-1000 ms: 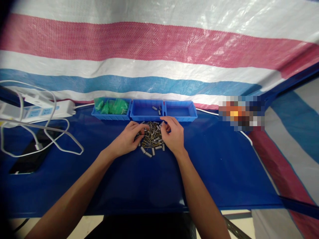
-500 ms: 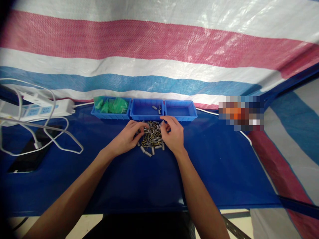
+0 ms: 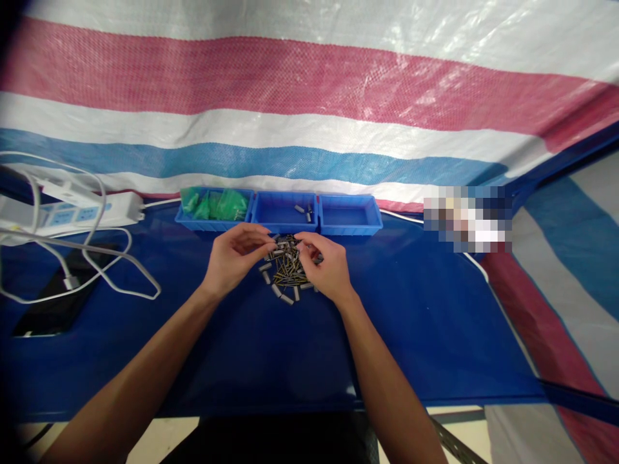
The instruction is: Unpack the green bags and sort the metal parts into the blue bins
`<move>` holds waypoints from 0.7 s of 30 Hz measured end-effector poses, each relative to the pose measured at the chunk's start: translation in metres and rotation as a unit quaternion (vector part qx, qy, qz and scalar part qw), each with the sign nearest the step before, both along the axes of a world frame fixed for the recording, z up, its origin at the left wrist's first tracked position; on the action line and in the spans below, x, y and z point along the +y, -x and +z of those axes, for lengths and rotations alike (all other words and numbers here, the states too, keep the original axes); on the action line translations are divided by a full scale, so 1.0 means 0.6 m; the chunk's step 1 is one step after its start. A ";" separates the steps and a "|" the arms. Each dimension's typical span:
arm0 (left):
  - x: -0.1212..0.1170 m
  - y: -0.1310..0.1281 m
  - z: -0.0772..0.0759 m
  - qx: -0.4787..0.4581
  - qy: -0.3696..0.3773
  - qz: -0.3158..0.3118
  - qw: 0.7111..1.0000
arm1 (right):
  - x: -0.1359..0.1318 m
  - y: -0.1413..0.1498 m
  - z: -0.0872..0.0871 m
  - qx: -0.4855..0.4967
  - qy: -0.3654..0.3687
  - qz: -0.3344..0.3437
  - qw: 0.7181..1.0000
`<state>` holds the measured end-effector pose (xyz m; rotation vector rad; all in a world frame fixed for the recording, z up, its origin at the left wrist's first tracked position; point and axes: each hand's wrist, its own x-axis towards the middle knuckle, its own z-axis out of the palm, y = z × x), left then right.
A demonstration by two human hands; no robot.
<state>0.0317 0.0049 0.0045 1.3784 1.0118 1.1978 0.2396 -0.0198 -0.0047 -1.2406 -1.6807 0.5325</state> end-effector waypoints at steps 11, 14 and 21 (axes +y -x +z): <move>0.001 -0.002 -0.005 -0.029 0.051 0.012 0.998 | -0.001 0.004 -0.004 0.057 0.043 0.075 0.995; 0.000 -0.002 -0.003 -0.022 0.066 0.006 0.998 | -0.001 0.006 -0.006 0.094 0.075 0.094 0.988; -0.006 -0.008 -0.007 -0.026 0.080 -0.003 0.996 | 0.002 0.013 -0.002 0.231 0.160 0.088 0.956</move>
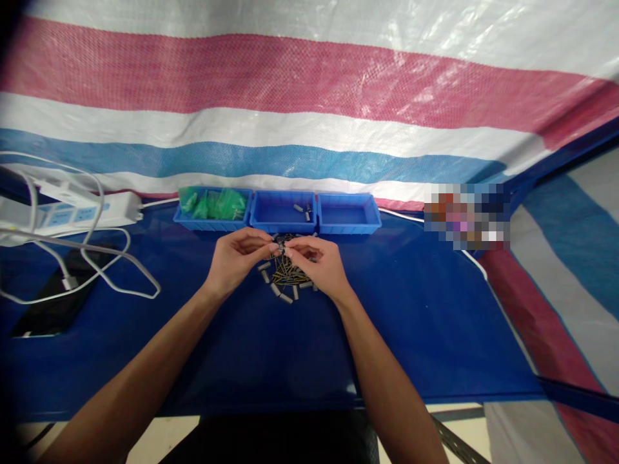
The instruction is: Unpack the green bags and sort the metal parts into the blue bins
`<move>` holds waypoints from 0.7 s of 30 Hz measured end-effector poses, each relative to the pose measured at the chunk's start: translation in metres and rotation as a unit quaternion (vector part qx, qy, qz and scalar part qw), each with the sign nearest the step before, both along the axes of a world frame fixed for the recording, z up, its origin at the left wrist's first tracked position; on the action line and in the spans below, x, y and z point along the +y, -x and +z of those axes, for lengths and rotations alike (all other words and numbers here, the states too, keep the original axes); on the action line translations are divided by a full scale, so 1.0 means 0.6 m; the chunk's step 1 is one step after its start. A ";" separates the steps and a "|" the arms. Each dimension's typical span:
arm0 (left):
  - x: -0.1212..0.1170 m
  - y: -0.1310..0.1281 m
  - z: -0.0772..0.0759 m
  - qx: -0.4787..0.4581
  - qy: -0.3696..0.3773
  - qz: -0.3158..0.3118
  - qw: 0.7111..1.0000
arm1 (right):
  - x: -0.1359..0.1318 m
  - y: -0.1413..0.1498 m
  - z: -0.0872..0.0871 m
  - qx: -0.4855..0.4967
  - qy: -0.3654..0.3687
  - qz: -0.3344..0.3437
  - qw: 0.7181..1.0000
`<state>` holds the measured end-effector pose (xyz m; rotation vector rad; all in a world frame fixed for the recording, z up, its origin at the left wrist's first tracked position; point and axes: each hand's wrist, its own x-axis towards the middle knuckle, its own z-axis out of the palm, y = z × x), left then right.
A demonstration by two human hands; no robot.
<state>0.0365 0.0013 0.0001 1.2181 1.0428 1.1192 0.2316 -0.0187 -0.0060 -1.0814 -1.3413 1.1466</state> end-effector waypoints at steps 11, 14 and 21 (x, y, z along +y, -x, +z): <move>0.048 0.009 0.056 0.305 -0.207 -0.096 0.925 | 0.018 -0.029 -0.005 0.011 -0.034 -0.173 0.984; 0.074 0.009 0.073 0.370 -0.235 -0.183 0.880 | 0.025 -0.046 -0.009 -0.009 -0.081 -0.265 0.961; 0.078 -0.015 0.054 0.490 -0.265 -0.220 0.800 | 0.027 -0.057 -0.012 -0.037 -0.075 -0.263 0.961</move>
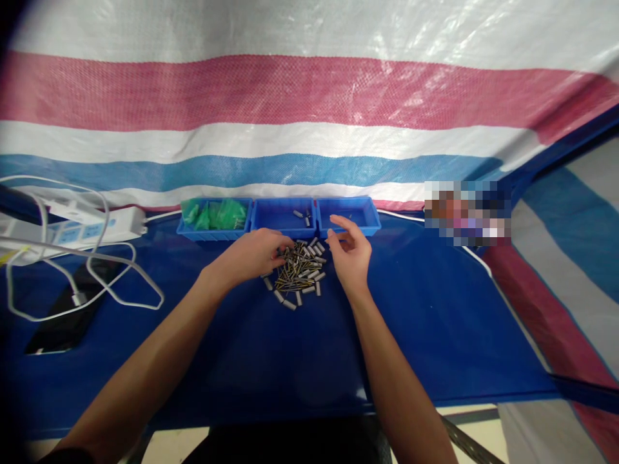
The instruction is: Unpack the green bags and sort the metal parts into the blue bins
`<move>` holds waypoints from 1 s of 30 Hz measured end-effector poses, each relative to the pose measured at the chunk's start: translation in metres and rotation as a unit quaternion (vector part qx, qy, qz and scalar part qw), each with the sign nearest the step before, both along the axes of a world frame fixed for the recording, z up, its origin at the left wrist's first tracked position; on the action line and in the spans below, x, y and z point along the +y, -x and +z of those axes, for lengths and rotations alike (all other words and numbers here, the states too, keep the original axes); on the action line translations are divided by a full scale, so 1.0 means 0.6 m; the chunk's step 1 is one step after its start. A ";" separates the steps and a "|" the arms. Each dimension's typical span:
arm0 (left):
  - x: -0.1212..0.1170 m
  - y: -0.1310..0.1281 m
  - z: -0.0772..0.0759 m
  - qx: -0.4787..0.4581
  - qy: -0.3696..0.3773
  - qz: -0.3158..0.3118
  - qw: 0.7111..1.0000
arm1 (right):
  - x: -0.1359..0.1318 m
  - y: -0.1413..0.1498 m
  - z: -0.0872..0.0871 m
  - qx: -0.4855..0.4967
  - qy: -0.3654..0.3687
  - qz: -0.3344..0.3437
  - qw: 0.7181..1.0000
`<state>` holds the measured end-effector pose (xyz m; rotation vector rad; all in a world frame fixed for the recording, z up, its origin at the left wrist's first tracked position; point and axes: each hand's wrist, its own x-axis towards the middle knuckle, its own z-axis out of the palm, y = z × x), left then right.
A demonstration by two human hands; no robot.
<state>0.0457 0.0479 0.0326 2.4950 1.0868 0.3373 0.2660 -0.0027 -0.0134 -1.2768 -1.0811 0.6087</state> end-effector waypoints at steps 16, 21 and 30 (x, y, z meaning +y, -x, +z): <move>0.013 0.022 0.032 -0.162 0.182 -0.039 0.969 | -0.006 0.019 -0.009 -0.035 0.021 0.072 0.997; 0.018 0.026 0.039 -0.237 0.263 -0.007 0.935 | -0.014 0.027 -0.005 -0.051 0.031 0.117 0.991; 0.014 0.006 0.035 -0.330 0.250 0.105 0.904 | -0.023 0.037 0.009 0.005 0.054 0.244 0.968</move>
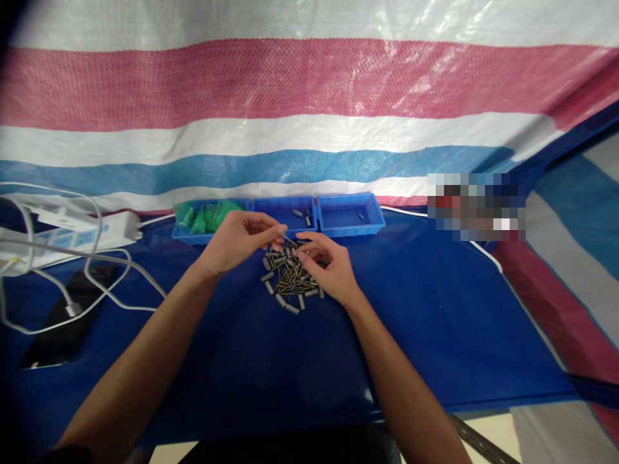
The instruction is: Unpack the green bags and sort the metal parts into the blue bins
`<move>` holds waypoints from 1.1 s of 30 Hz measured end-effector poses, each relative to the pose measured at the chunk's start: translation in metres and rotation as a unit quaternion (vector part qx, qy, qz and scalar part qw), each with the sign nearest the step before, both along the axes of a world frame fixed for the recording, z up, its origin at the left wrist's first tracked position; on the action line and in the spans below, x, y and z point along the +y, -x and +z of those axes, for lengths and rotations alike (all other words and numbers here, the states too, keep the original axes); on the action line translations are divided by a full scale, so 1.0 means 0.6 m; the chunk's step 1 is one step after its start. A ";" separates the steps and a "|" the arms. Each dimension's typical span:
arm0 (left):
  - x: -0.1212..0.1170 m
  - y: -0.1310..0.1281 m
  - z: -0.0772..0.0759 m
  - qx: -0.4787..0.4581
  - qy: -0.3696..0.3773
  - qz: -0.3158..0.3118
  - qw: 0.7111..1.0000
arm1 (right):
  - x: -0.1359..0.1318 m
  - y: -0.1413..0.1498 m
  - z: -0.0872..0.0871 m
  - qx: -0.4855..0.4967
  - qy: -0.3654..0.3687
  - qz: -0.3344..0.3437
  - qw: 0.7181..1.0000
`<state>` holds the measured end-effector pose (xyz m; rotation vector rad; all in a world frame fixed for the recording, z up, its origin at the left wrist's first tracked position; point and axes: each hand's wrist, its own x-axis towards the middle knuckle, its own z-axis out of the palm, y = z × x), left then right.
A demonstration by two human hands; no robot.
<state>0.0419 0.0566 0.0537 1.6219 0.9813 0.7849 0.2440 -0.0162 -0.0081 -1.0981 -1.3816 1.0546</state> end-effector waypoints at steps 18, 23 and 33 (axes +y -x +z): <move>-0.011 -0.004 -0.004 0.066 -0.088 -0.041 0.993 | 0.011 0.003 -0.005 0.126 0.087 -0.044 0.987; -0.020 -0.009 -0.009 0.239 -0.213 -0.044 0.946 | 0.016 -0.009 0.001 0.084 0.013 -0.150 0.985; -0.046 -0.027 -0.019 0.446 -0.268 -0.134 0.843 | 0.017 -0.028 -0.007 -0.025 -0.048 -0.201 0.978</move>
